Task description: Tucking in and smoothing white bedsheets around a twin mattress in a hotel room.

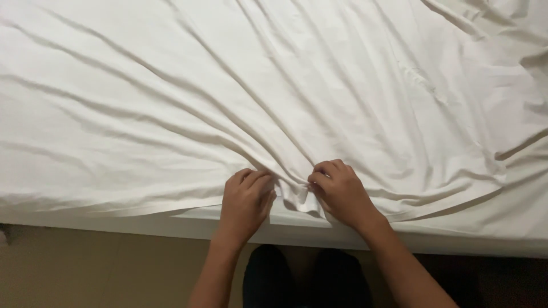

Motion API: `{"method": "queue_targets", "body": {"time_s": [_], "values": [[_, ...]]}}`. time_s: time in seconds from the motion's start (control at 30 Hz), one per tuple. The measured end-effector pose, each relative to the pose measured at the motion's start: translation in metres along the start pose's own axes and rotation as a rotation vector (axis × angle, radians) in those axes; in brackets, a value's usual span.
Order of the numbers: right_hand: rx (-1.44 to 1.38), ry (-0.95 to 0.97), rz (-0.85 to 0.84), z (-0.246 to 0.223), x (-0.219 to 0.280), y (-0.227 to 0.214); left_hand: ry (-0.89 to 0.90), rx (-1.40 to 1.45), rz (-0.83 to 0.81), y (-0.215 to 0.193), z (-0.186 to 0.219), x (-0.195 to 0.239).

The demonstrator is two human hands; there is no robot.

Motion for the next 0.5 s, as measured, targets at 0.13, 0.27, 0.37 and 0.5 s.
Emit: {"method": "queue_targets", "body": {"time_s": [0.13,0.27,0.37,0.5], "values": [[-0.036,-0.004,0.023,0.002,0.002,-0.003,-0.014,-0.046,0.037,0.005,-0.008,0.004],[-0.072,0.016,0.054,0.008,0.007,-0.004,-0.058,-0.068,-0.012,0.005,-0.017,0.017],[-0.097,0.014,0.024,0.003,0.009,-0.009,-0.044,-0.064,-0.034,-0.004,-0.008,0.025],[-0.121,-0.032,0.011,-0.005,0.016,-0.013,-0.064,-0.070,-0.060,-0.012,-0.003,0.043]]}}
Point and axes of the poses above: each hand's wrist, its own x-axis away from the middle knuckle, its own y-axis out of the palm, z = x × y, the point moved 10 cm from there along -x, towards the middle knuckle, and after that the axes turned 8 degrees about z, right-handed, at the moved point
